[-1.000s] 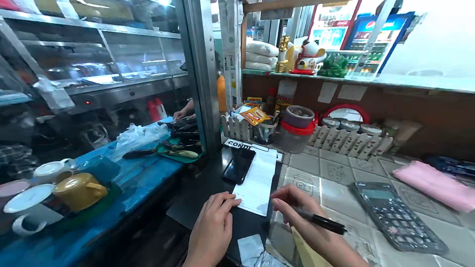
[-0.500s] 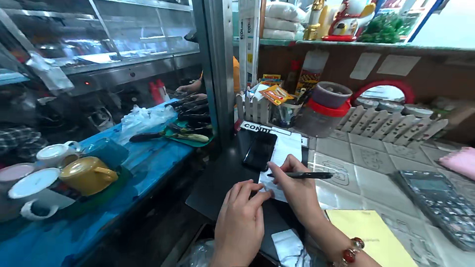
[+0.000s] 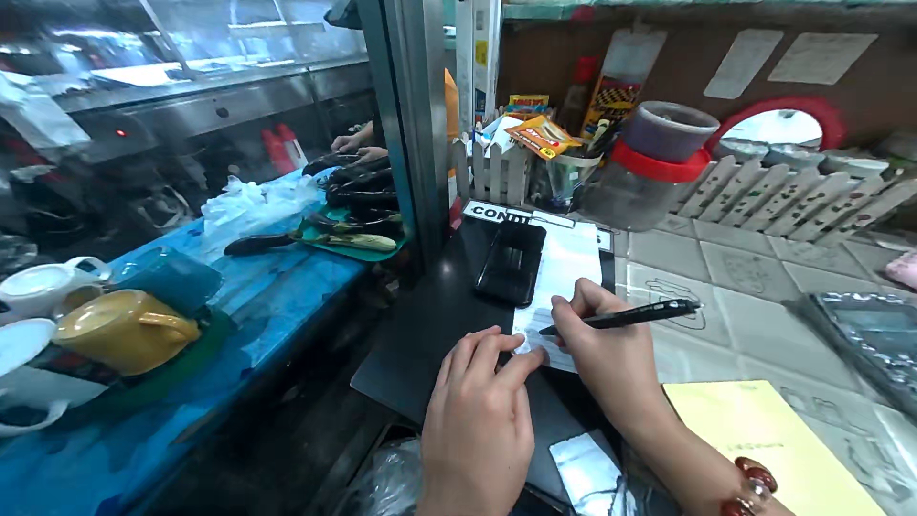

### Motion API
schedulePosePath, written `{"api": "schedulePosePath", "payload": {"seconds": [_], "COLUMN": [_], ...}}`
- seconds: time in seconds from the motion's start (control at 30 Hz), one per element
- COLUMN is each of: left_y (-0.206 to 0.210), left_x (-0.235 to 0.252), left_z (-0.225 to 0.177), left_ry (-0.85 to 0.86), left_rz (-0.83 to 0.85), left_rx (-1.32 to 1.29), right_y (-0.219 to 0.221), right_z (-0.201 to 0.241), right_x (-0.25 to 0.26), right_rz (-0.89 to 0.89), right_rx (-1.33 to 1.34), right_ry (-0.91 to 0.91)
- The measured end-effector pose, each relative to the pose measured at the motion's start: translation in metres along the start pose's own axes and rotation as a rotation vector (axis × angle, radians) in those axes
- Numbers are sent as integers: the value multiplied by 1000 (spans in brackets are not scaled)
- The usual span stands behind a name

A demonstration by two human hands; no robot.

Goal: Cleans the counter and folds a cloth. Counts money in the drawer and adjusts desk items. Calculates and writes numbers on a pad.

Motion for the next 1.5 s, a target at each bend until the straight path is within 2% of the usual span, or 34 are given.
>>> {"api": "schedulePosePath", "payload": {"seconds": [1.5], "left_y": [0], "left_x": [0], "left_z": [1], "left_ry": [-12], "left_rz": [5], "left_rx": [24], "right_y": [1], "right_z": [3], "right_x": [0], "right_rz": [-8], "right_rx": [-39], "right_ry": [17]}}
Point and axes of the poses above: each hand's wrist, its own x-axis towards the middle knuckle, its own y-axis out of the palm, z = x × y, the point moved 8 cm from there along x, towards the middle knuckle, and after that the axes turned 12 degrees about -z, right-handed, at the moved point
